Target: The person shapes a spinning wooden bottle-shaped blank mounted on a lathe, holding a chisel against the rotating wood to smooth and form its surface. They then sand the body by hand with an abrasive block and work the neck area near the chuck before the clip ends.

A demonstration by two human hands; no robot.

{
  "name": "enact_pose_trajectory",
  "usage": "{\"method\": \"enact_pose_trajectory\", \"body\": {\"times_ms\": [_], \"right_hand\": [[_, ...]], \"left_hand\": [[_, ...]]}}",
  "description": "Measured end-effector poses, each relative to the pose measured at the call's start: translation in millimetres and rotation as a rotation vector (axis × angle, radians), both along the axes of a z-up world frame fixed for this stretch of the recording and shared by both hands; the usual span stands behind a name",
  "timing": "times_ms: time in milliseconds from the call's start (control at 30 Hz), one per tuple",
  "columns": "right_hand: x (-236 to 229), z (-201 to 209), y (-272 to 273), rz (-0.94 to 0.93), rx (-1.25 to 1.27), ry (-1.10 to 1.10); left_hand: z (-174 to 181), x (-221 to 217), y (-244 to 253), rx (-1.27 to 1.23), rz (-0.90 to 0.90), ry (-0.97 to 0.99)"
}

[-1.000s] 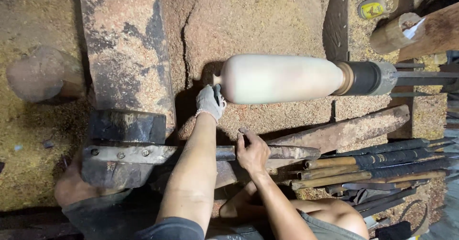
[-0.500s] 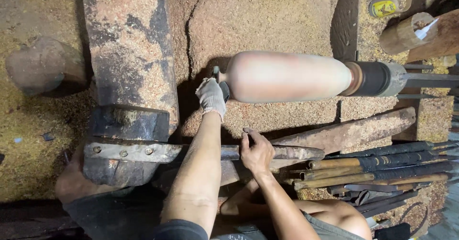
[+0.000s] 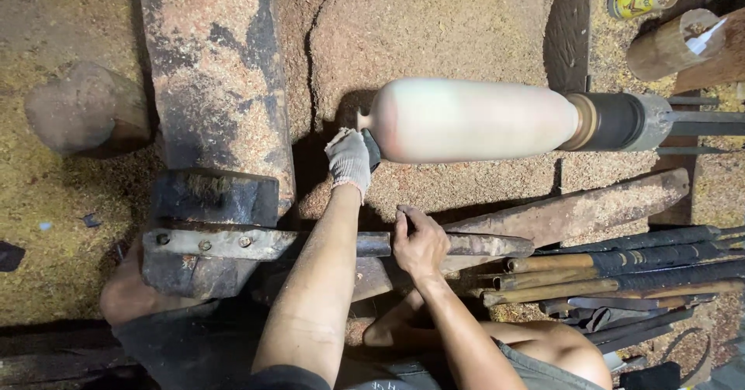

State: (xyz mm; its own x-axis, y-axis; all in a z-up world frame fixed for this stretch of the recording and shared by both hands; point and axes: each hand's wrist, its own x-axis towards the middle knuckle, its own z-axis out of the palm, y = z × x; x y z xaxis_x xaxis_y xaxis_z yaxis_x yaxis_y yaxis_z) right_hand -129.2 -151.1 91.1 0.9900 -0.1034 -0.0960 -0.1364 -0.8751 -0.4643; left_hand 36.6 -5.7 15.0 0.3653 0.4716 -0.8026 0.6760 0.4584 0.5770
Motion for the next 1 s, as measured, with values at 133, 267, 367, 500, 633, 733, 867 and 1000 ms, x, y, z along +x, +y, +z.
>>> {"method": "enact_pose_trajectory", "body": {"times_ms": [133,267,367,500,633,733,867,1000], "right_hand": [[1.1,9.1,3.8,-0.018,-0.008,-0.008],[1.5,15.2,7.2,-0.046,0.0,-0.002],[3.1,17.4,8.2,-0.043,-0.006,-0.01],[2.1,15.0,8.1,-0.051,-0.004,-0.025],[1.1,13.1,8.7,-0.062,-0.018,-0.027],[0.8,11.2,7.7,-0.063,-0.018,-0.027],[-0.5,3.0,4.6,-0.031,-0.008,-0.031],[-0.6,6.4,6.8,-0.017,-0.015,-0.103]], "left_hand": [[6.0,-5.7,-4.3,-0.128,0.006,0.101],[-21.5,-0.6,-9.5,-0.126,-0.168,0.234],[7.7,-2.6,-11.4,-0.11,-0.141,0.213],[-17.6,-2.0,-23.5,-0.223,-0.092,0.113],[-53.0,-2.5,-35.6,-0.376,-0.023,-0.023],[-58.7,-4.6,-40.7,-0.461,0.013,-0.096],[-23.1,-4.4,-35.9,-0.484,0.037,0.096],[-17.5,-1.5,-36.3,-0.649,0.05,0.11]]}}
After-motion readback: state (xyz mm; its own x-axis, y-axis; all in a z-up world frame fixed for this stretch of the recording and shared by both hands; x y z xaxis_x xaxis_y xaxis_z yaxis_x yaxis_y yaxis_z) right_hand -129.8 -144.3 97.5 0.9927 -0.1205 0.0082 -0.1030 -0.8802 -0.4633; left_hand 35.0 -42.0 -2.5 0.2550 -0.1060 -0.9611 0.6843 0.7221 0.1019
